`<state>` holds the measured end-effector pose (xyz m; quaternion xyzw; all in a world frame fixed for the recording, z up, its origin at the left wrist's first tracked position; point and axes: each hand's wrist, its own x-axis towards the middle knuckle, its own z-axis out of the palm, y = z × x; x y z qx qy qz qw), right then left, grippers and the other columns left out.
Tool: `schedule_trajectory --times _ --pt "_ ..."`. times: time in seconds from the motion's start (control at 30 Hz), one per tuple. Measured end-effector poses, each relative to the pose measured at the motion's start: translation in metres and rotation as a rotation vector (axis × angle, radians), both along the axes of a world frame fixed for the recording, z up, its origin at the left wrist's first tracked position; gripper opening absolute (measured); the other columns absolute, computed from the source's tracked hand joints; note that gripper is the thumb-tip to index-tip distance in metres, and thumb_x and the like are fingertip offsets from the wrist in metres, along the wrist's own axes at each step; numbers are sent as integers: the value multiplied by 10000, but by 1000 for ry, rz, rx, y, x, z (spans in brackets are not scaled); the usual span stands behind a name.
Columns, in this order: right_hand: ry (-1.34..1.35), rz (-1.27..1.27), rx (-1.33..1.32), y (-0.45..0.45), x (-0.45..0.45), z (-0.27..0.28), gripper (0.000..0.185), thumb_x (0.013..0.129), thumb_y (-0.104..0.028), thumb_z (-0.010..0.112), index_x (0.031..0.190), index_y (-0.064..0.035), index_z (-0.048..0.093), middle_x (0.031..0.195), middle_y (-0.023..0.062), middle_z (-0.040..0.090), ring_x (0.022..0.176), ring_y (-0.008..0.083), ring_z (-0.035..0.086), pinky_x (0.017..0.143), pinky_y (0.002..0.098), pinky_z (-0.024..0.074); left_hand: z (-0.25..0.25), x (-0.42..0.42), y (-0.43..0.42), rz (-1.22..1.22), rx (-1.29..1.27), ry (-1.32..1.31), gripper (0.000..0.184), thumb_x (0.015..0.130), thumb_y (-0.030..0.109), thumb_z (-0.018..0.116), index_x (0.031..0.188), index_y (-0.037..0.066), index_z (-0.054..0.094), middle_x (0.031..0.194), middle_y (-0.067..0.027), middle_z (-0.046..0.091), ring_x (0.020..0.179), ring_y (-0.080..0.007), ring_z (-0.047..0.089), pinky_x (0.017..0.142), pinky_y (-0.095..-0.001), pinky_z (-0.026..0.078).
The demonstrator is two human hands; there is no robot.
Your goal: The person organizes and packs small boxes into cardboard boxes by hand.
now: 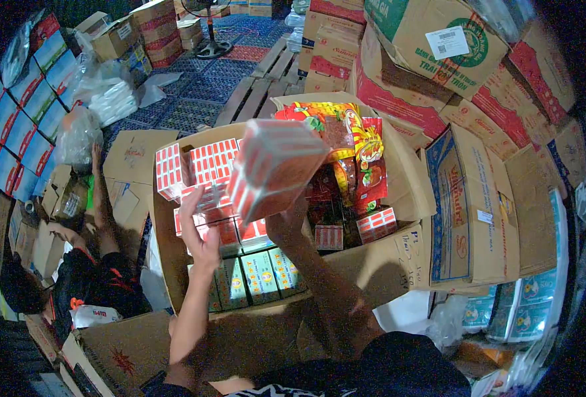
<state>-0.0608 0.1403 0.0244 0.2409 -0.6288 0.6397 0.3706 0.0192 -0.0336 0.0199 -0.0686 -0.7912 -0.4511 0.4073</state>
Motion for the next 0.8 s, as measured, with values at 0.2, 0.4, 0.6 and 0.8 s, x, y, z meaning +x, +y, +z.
schedule_trajectory --times 0.2,0.4,0.6,0.8 --pt "77 62 616 12 10 14 548 999 -347 681 1441 -70 516 1248 175 703 929 320 731 857 427 588 -8 4 24 -86 190 127 861 928 670 598 1391 -51 519 1335 -194 610 1269 -317 569 1076 -469 440" --pt "1 185 603 -10 17 27 476 999 -223 661 1428 -58 538 1281 184 687 913 256 728 783 359 588 -32 10 17 -110 371 -137 819 986 662 509 1357 -68 533 1311 -177 609 1245 -286 563 1089 -444 401" --pt "-439 302 445 -8 15 38 395 1010 -76 577 1395 -3 534 1299 170 668 836 191 742 659 272 576 -26 -11 -15 32 778 3 546 1060 451 535 1277 -45 594 1231 -124 662 1147 -228 628 1002 -396 479" --pt "-388 423 40 -4 4 25 383 1029 -78 538 1393 30 493 1272 180 671 686 134 691 588 230 557 -28 -11 -73 372 803 134 505 1054 407 591 1341 -7 549 1080 -62 655 860 -111 566 773 -302 457"
